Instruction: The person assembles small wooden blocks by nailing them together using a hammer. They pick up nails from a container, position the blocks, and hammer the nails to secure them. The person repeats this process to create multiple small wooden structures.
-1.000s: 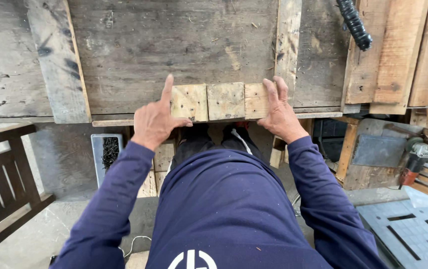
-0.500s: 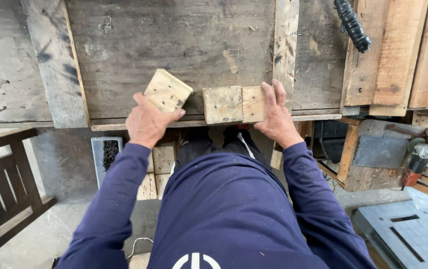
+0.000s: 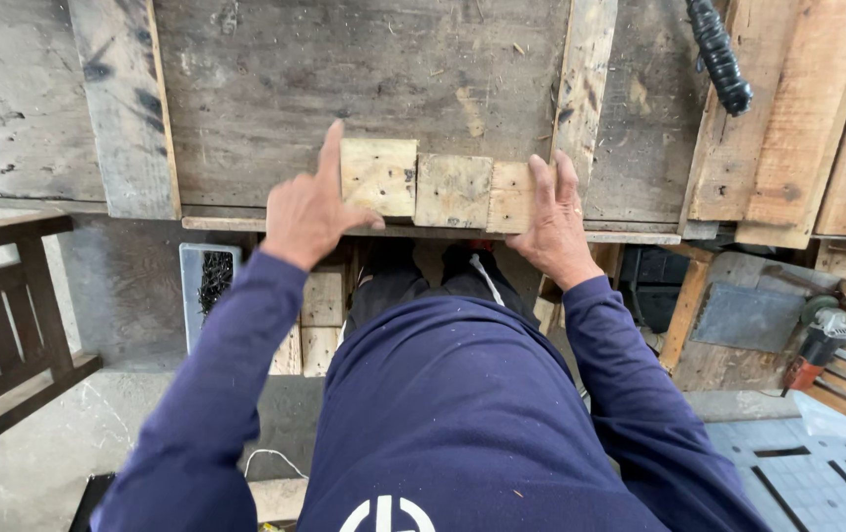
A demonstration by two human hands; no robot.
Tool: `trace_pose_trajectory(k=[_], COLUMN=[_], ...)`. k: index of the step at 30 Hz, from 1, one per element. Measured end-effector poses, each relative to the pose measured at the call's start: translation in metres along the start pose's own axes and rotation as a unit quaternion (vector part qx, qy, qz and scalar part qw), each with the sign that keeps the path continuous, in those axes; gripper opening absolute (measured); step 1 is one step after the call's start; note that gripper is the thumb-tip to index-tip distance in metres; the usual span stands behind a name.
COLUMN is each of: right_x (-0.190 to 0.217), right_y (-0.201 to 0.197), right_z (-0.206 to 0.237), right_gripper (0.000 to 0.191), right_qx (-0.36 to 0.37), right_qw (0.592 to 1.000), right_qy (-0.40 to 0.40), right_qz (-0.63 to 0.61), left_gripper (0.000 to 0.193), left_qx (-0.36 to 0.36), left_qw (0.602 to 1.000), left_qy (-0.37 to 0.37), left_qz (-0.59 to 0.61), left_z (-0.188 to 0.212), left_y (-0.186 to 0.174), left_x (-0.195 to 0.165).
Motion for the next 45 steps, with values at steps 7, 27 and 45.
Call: trace_pose_trajectory(k=[7,27,45], right_x=[-0.002,-0.012,-0.008], right_y=[-0.003,0.006,0.002], right_z=[0.000,-0.002,0.003], right_gripper=[0.116,0.109,0.109], right_qx=[-0.020,-0.015,-0.035], right_qw=[0.998,0.997,0.993], right_qy=[-0.057,-0.060,-0.080], right_qz=[-0.028,-0.040,-0.080], left_gripper=[0.135,0.145,0.137], left_qx=[0.058,0.093,0.059], left_qw=[0.984,0.966,0.968], left_qy=[0.089,0.152,0.195], left_qz=[-0.146,-0.188,-0.145], left_z=[-0.034,-0.022,-0.040], left_y=[-0.017,-0.018,0.030], left_x=[-0.015,-0.067,-0.081])
Point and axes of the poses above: each hand's wrist, its own z-axis away from the middle knuckle, its own y-axis out of the palm, x = y × z, the point moved 1 cm from there along -z, towards the middle knuckle, and after that the axes turned 11 degrees about y, right-handed, at the moved point
